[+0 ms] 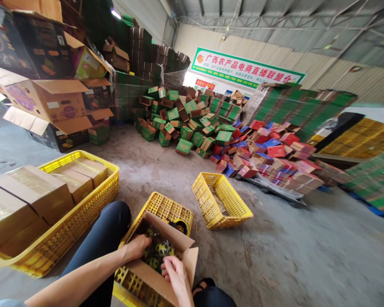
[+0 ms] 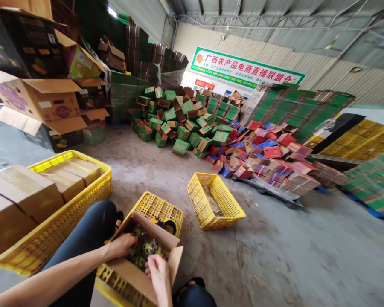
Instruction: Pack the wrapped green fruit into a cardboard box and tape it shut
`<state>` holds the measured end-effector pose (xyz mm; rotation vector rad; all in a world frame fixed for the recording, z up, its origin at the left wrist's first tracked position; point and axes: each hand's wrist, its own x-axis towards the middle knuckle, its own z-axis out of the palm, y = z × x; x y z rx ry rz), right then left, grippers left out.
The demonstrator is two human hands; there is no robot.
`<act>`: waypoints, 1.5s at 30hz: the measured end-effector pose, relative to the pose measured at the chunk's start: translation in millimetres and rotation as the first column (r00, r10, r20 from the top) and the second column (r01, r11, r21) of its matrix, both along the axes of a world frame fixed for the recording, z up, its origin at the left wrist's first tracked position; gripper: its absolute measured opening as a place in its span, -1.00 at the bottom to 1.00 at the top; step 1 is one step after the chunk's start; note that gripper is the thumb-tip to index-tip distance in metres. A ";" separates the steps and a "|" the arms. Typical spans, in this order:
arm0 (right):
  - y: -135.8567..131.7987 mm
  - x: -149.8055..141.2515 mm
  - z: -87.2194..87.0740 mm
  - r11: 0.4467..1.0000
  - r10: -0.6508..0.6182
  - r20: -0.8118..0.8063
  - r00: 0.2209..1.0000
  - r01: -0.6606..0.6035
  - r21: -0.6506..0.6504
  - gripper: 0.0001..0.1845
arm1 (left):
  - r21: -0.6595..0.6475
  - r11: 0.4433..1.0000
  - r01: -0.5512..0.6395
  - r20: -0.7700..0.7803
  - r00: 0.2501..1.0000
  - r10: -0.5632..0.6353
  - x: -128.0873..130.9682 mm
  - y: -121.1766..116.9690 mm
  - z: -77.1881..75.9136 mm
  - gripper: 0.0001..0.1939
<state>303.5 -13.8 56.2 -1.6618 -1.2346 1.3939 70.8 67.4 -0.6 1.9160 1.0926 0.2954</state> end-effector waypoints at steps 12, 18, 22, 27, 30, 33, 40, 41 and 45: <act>5.6 -12.9 31.7 0.997 -0.070 -0.218 0.973 0.058 -0.059 -0.09 | -0.104 0.994 0.012 0.542 0.839 0.047 -4.7 -6.3 68.7 -0.75; 21.4 -14.2 36.4 0.995 -0.056 -0.272 0.961 0.031 -0.097 -0.26 | -0.324 0.943 -0.079 0.696 0.655 0.294 0.3 -2.6 66.7 -0.42; 37.2 -6.8 33.1 0.992 -0.114 -0.248 0.962 0.098 -0.075 -0.23 | -0.483 0.876 -0.007 0.673 0.637 0.376 2.5 -6.0 71.2 -0.24; 33.1 -7.5 26.5 0.984 -0.167 -0.117 0.979 0.172 0.035 -0.21 | -0.489 0.872 -0.003 0.630 0.690 0.355 8.1 -5.1 66.9 -0.33; 27.2 -9.3 21.4 0.968 -0.226 0.005 0.974 0.225 0.110 -0.25 | -0.499 0.861 -0.101 0.597 0.680 0.425 12.4 -2.6 60.1 -0.29; 26.1 -7.0 15.9 0.961 -0.257 0.054 0.965 0.248 0.125 -0.22 | -0.523 0.839 -0.150 0.575 0.664 0.478 15.6 -1.2 55.6 -0.26; 24.4 4.3 9.6 0.945 -0.314 -0.062 0.947 0.318 0.078 -0.23 | -0.550 0.796 -0.253 0.554 0.602 0.575 17.5 1.1 51.1 -0.29; 24.6 5.8 8.9 0.944 -0.320 -0.092 0.943 0.326 0.053 -0.24 | -0.549 0.796 -0.255 0.561 0.593 0.577 17.6 1.2 51.0 -0.29; 26.3 9.6 2.6 0.931 -0.365 -0.190 0.911 0.361 -0.057 -0.21 | -0.531 0.807 -0.261 0.589 0.570 0.572 18.9 1.6 53.3 -0.30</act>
